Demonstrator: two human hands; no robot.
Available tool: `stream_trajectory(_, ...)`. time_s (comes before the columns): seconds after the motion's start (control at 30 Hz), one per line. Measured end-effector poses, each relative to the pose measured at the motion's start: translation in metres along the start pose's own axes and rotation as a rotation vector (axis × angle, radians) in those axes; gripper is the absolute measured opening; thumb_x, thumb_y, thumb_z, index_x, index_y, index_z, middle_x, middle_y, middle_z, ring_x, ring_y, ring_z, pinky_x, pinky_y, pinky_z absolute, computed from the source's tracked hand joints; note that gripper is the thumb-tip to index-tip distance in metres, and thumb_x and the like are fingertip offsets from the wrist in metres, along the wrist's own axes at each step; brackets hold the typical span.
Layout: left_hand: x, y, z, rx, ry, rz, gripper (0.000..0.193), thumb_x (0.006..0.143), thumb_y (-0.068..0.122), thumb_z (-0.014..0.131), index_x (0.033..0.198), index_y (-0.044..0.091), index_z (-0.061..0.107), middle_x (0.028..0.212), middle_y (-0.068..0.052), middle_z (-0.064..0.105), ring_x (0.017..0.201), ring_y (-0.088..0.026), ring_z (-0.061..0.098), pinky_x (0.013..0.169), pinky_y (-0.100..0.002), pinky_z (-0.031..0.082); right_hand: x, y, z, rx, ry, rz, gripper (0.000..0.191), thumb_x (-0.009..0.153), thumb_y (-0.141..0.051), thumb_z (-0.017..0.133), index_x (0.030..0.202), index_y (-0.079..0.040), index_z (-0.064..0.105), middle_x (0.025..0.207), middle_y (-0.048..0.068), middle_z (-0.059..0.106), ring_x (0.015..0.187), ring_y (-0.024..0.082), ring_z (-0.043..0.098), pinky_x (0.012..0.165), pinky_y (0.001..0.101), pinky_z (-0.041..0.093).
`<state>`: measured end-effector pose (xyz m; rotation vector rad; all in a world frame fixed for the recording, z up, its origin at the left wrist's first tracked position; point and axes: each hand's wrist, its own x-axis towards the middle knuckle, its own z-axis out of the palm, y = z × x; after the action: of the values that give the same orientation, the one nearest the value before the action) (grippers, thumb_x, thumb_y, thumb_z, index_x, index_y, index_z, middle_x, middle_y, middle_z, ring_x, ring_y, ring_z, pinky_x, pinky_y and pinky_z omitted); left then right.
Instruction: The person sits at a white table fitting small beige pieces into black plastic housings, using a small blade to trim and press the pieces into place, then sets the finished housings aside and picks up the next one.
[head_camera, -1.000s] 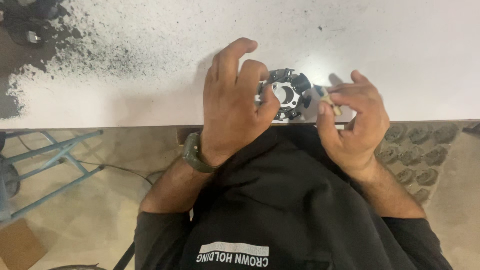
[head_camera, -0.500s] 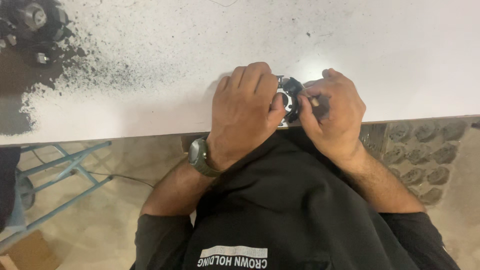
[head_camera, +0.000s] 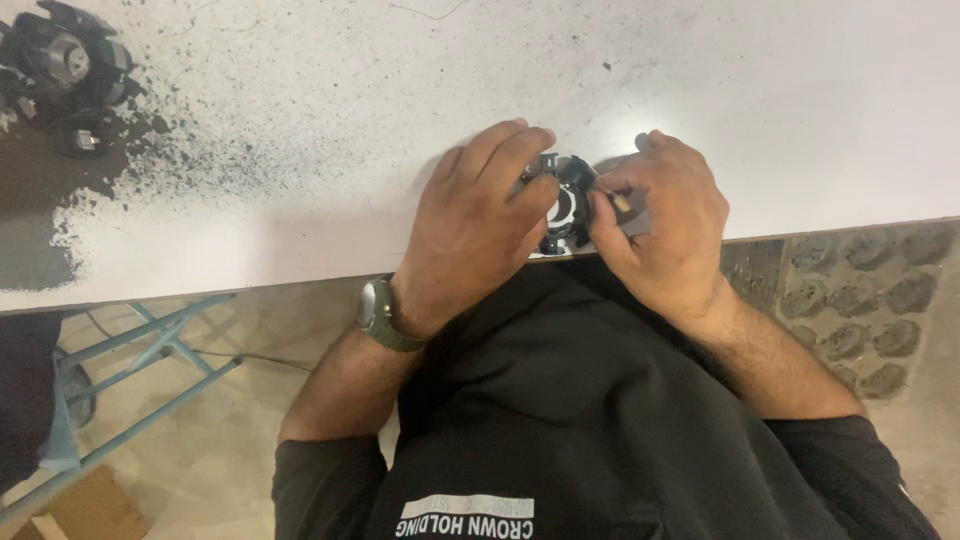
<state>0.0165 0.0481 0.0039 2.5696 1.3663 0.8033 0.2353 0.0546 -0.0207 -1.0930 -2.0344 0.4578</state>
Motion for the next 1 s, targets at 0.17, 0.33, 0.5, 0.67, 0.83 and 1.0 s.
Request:
stream_trajectory(0.17,0.001,0.008,0.004,-0.123,-0.002,-0.117,0.024,0.092,0.008,0.074,0.115,0.007,0.065,0.128,-0.007,0.065,0.113,-0.025,0.068,0.093,-0.039,0.057,0.000,0.002,-0.001,0.034,0.018,-0.028,0.028,0.094,0.002,0.078,0.112,-0.006,0.059,0.106,0.009,0.071,0.107,0.032,0.070,0.113,0.0513,0.051)
stream_trajectory(0.33,-0.004,0.010,0.007,-0.191,0.054,-0.230,0.017,0.098,0.009,0.073,0.112,0.005,0.066,0.117,-0.006,0.069,0.101,-0.027,0.071,0.085,-0.038,0.059,-0.008,0.002,0.003,0.090,0.047,-0.112,0.026,0.088,0.003,0.077,0.106,-0.006,0.060,0.096,0.010,0.066,0.110,0.033,0.070,0.119,0.0587,0.046)
stream_trajectory(0.5,-0.008,0.013,0.008,-0.193,0.071,-0.236,0.018,0.098,0.010,0.074,0.113,0.004,0.065,0.119,-0.007,0.068,0.102,-0.026,0.072,0.086,-0.037,0.059,-0.012,0.003,0.008,0.066,0.024,-0.139,0.028,0.084,0.004,0.079,0.104,-0.005,0.062,0.093,0.009,0.065,0.111,0.033,0.069,0.117,0.0582,0.045)
stream_trajectory(0.67,-0.010,0.015,0.009,-0.207,0.094,-0.237,0.021,0.097,0.009,0.074,0.114,0.004,0.063,0.120,-0.009,0.068,0.106,-0.028,0.071,0.087,-0.038,0.059,-0.012,0.003,0.009,0.024,0.001,-0.130,0.030,0.086,0.004,0.081,0.107,-0.005,0.062,0.099,0.010,0.067,0.112,0.032,0.068,0.119,0.0563,0.048)
stream_trajectory(0.83,-0.015,0.014,0.010,-0.223,0.076,-0.248,0.021,0.092,0.004,0.073,0.109,0.004,0.060,0.124,-0.009,0.067,0.107,-0.030,0.070,0.088,-0.038,0.059,-0.012,0.003,0.010,0.036,0.013,-0.140,0.030,0.083,0.003,0.081,0.104,-0.006,0.062,0.096,0.009,0.066,0.110,0.033,0.068,0.117,0.0564,0.048)
stream_trajectory(1.0,-0.018,0.015,0.013,-0.218,0.063,-0.258,0.022,0.091,0.003,0.073,0.108,0.004,0.060,0.129,-0.010,0.066,0.108,-0.029,0.070,0.084,-0.036,0.059,-0.014,0.003,0.012,0.064,0.044,-0.162,0.029,0.084,0.004,0.080,0.103,-0.006,0.061,0.095,0.009,0.065,0.109,0.033,0.069,0.116,0.0561,0.049)
